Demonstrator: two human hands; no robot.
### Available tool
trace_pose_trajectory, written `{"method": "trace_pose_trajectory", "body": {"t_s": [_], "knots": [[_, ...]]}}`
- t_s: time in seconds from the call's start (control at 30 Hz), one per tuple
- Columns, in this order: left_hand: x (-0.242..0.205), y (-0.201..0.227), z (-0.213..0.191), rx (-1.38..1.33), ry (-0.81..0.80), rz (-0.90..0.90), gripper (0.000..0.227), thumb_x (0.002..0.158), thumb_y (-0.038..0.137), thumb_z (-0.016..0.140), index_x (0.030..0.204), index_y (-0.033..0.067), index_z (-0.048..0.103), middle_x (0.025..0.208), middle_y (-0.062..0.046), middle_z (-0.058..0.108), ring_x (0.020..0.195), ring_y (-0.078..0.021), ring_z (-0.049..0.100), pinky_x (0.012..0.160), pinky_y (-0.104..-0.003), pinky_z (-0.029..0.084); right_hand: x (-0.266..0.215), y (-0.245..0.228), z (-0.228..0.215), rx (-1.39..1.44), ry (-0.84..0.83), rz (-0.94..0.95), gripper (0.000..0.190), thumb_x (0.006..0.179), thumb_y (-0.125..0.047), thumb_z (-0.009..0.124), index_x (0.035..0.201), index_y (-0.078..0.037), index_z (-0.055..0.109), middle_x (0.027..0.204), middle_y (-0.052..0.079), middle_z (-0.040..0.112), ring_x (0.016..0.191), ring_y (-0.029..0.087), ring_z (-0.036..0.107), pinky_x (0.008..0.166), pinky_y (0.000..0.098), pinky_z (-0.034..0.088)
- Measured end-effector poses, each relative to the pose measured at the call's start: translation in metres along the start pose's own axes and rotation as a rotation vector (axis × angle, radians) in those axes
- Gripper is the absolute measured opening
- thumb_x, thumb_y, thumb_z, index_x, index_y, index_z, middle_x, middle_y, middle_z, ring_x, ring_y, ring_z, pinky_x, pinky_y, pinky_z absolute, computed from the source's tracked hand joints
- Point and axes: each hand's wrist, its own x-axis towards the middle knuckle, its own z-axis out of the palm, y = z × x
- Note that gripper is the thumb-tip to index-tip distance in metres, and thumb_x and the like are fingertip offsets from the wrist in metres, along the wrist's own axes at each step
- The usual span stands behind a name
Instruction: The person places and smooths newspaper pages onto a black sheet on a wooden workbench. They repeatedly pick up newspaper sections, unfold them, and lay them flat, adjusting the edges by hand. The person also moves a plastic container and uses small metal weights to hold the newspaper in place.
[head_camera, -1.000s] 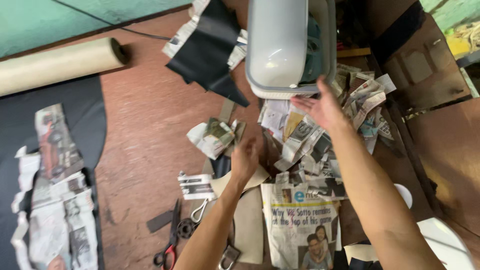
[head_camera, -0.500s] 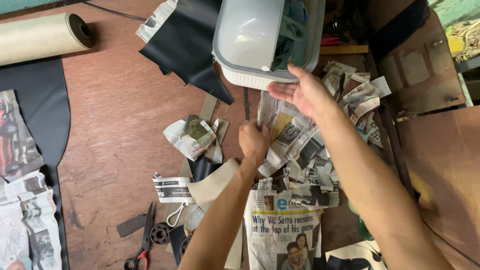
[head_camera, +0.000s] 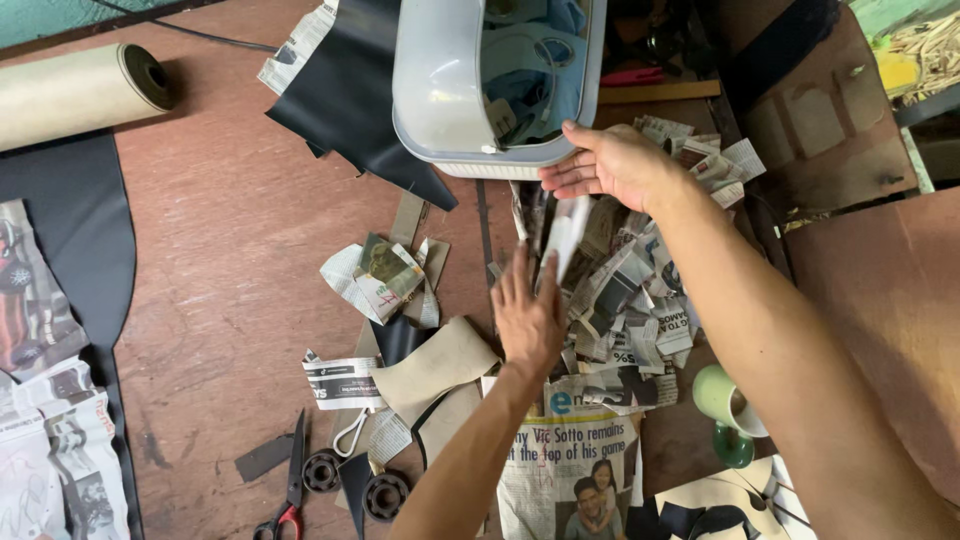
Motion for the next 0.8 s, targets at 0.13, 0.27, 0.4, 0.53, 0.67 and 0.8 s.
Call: {"method": "trace_pose_trajectory", "body": {"t_s": [0.13,0.27,0.4,0.53,0.67,0.8], "knots": [[-0.015,0.021,-0.005,-0.113,-0.066,-0.039,0.051,0.097,0.02,0.066,0.147,0.0227,0.058,0.154,-0.025,0.047,0.125,-0.0378,0.055,0.102,-0.052,0.046,-0.019,0.016,0.001,-0.318,0.237,-0.185,0.055,0.104,-0.039,0.054,0.132,0.008,0.058,0.123,0.023,0.069,0.113,0.033,0.069,0.098,0.0453,0.057],[-0.014,0.041,-0.007,-0.256,-0.034,-0.076,0.052,0.096,0.02,0.068,0.147,0.0247,0.06,0.152,-0.027,0.049,0.13,-0.0394,0.054,0.103,-0.052,0.045,-0.076,0.052,0.005,-0.584,0.664,-0.627,0.063,0.1,-0.034,0.067,0.153,-0.003,0.05,0.156,0.023,0.053,0.144,0.031,0.049,0.119,0.0486,0.039],[-0.018,0.057,-0.01,-0.386,-0.062,-0.058,0.052,0.095,0.013,0.069,0.146,0.0215,0.061,0.149,-0.027,0.052,0.131,-0.04,0.053,0.108,-0.052,0.043,-0.116,0.108,0.013,-0.067,0.723,-0.496,0.088,0.094,-0.018,0.075,0.159,-0.01,0.017,0.157,0.019,0.025,0.144,0.025,0.035,0.114,0.0427,0.039],[-0.029,0.063,-0.007,-0.433,-0.183,0.074,0.06,0.08,0.003,0.066,0.139,0.012,0.063,0.148,-0.024,0.057,0.136,-0.0376,0.054,0.118,-0.055,0.041,-0.116,0.154,0.012,-0.012,0.594,-0.423,0.052,0.096,-0.004,0.068,0.143,-0.003,0.048,0.136,0.016,0.057,0.122,0.022,0.059,0.104,0.0381,0.049],[-0.029,0.041,0.006,-0.481,-0.084,-0.036,0.044,0.081,-0.004,0.062,0.119,0.015,0.071,0.142,-0.017,0.063,0.133,-0.0341,0.057,0.115,-0.047,0.047,-0.111,0.179,-0.006,0.213,0.648,-0.429,0.037,0.097,0.003,0.061,0.133,-0.002,0.056,0.123,0.01,0.065,0.106,0.017,0.066,0.092,0.032,0.056],[0.0,-0.011,0.027,-0.229,0.07,-0.134,0.044,0.082,0.0,0.067,0.126,0.0004,0.064,0.133,-0.023,0.063,0.121,-0.0377,0.058,0.1,-0.055,0.048,-0.113,0.203,-0.022,0.36,0.641,-0.474,0.029,0.101,0.006,0.057,0.129,0.001,0.059,0.117,0.008,0.068,0.101,0.016,0.067,0.088,0.0306,0.057]]}}
